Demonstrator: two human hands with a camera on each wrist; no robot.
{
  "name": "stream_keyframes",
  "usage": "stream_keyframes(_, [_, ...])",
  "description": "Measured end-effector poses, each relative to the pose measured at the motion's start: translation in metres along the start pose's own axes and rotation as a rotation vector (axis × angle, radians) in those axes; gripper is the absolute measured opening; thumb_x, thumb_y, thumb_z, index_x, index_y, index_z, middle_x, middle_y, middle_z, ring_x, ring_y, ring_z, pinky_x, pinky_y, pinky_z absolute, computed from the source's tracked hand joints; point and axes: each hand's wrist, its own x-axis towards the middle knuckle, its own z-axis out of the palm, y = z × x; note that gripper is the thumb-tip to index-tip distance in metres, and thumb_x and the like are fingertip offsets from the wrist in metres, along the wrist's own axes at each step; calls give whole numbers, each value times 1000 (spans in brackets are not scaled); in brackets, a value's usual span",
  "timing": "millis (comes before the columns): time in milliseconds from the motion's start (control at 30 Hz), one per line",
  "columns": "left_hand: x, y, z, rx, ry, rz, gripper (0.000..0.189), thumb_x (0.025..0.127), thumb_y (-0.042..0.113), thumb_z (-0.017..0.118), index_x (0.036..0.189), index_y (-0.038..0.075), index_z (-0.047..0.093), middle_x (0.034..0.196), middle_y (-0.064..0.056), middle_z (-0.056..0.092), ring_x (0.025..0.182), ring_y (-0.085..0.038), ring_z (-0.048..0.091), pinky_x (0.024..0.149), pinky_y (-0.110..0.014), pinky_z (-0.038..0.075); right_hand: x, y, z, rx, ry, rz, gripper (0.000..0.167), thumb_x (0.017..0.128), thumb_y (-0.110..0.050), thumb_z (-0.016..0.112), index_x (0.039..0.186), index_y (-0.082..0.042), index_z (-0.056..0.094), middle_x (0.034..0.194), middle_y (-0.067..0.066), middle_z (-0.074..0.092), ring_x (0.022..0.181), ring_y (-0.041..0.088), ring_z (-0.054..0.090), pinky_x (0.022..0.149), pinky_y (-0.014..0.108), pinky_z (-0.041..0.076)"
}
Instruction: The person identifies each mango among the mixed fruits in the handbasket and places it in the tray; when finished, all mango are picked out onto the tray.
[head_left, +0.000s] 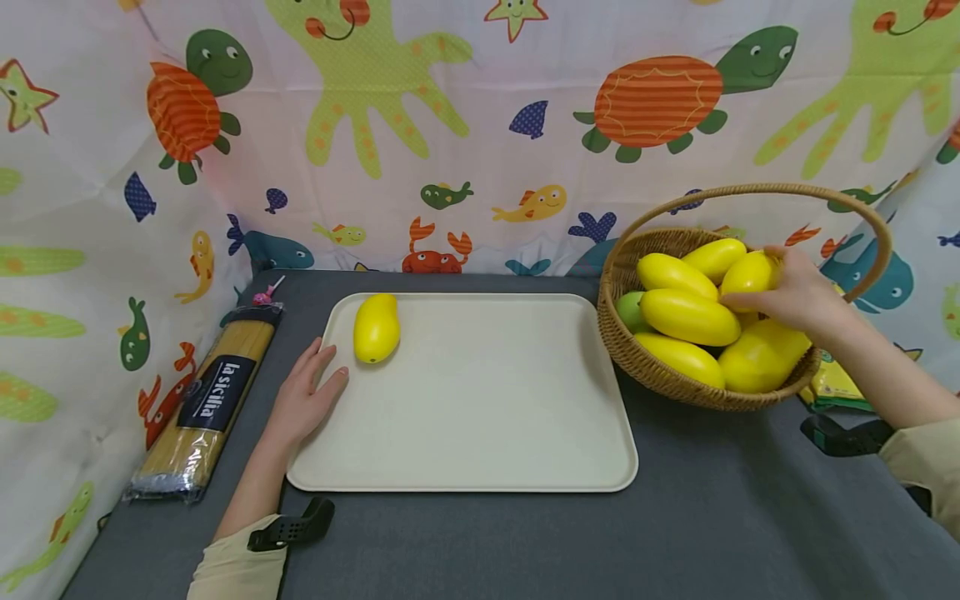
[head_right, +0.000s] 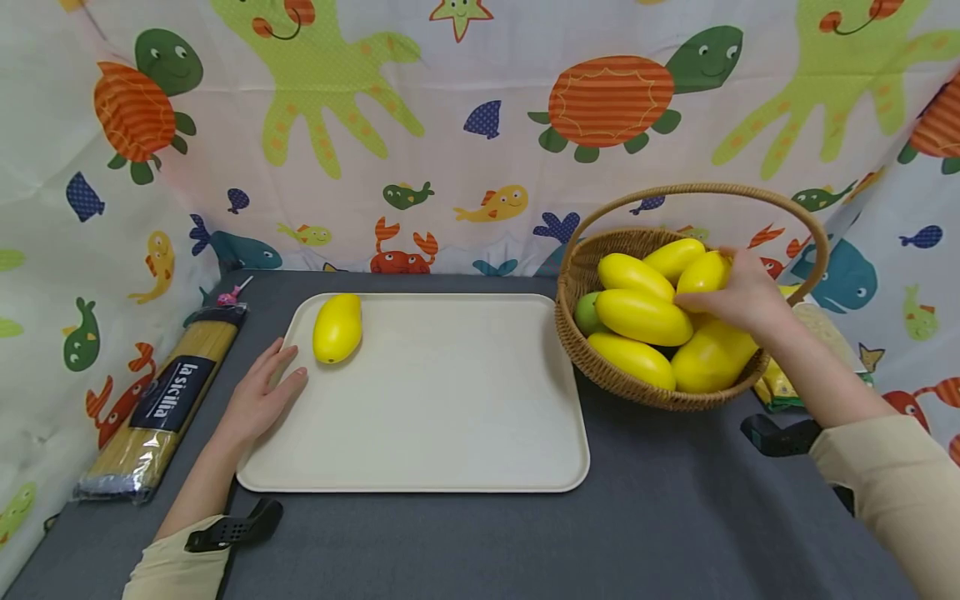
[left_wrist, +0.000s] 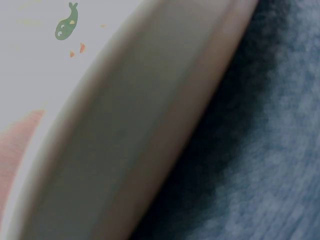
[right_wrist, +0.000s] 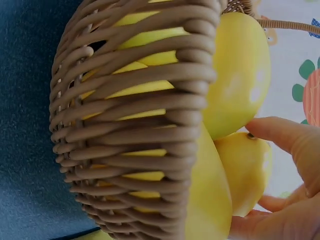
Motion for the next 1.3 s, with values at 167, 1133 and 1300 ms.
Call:
stream_keyframes(167, [-1,2,-1,-7,-3,-12,68,99,45,51,152,7,33,163,-9,10,146,-40,13,111,-65,17,3,0,-1,94,25,60,113,88,-48,69,151,7,-7,147,42,3,121,57,24,96,70,30])
stream_keyframes(1133, [-3,3,0,-24,-5,13,67,100,44,51,152,5,33,163,-9,10,146,-38,14,111,-63,21,6,4,10,368,-23,99,108,87,-47,70,157,-11,-4,152,33,11,116,39,37,75,26,53])
stream_keyframes(1300, [-2,2,0,-10,-1,15,67,100,44,51,152,6,33,163,-9,10,146,-39,14,111,-64,18,1,-4,9,352,6,67,105,88,-45,70,158,-14,-2,155,30,9,116,36,36,71,19,50])
